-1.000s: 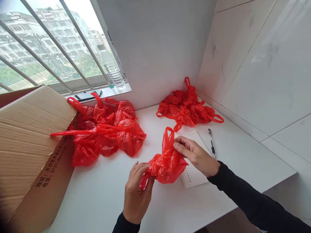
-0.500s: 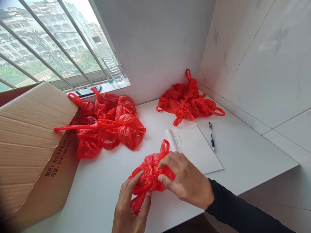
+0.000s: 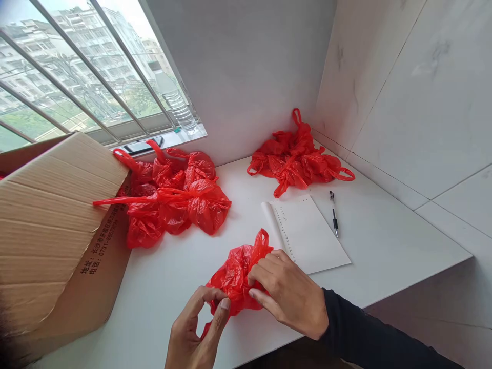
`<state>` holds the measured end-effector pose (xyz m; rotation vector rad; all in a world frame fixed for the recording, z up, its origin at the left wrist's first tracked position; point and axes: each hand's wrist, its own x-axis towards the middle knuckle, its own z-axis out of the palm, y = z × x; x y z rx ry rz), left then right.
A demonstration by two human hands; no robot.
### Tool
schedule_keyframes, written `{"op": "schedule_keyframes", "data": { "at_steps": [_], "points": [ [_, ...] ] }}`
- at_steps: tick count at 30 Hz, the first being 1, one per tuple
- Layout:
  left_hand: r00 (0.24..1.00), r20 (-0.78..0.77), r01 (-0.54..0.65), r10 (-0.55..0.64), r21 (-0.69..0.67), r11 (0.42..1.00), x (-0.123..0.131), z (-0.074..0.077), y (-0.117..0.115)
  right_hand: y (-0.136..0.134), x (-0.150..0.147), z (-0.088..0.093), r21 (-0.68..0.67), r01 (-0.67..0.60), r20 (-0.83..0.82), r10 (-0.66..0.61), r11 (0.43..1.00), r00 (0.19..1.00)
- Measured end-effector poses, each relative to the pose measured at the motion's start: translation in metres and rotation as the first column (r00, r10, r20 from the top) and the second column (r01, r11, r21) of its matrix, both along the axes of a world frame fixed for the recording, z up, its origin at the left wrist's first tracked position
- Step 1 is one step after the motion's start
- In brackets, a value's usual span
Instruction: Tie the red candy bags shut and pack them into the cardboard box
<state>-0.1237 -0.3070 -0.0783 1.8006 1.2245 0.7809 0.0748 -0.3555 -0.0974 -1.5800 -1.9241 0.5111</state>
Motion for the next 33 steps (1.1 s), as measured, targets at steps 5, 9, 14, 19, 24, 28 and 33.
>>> {"op": "schedule_keyframes", "data": {
  "at_steps": [5, 9, 14, 19, 24, 28, 33],
  "points": [
    [0.998, 0.013, -0.063, 0.067, -0.194, 0.979, -0.012, 0.011, 0.005, -0.003, 0.011, 0.009, -0.025, 0.094, -0.052, -0.095, 0.995, 0.994],
    [0.989, 0.102, -0.065, 0.104, -0.327, 0.943, -0.021, 0.013, 0.015, -0.007, 0.019, 0.015, -0.070, 0.175, -0.091, -0.181, 0.982, 0.979],
    [0.982, 0.170, -0.013, 0.080, -0.360, 0.933, -0.013, 0.013, 0.015, -0.003, 0.008, 0.013, 0.042, 0.114, -0.122, -0.108, 0.993, 0.987],
    [0.969, 0.210, -0.042, 0.127, -0.370, 0.928, -0.014, 0.007, 0.020, 0.004, 0.007, 0.013, 0.021, 0.137, -0.146, -0.133, 0.990, 0.980],
    [0.942, 0.221, -0.160, 0.251, -0.362, 0.919, -0.026, -0.006, 0.031, 0.001, 0.017, 0.022, -0.099, 0.291, -0.260, -0.307, 0.952, 0.916],
    [0.985, 0.105, -0.139, 0.139, -0.002, 0.990, -0.014, -0.006, 0.022, 0.002, 0.012, 0.023, -0.089, 0.280, -0.297, -0.294, 0.956, 0.908],
    [0.981, -0.150, 0.167, -0.119, 0.364, 0.916, -0.002, -0.006, 0.018, 0.006, 0.008, 0.020, -0.151, 0.197, -0.232, -0.228, 0.969, 0.946]
  ]
}}
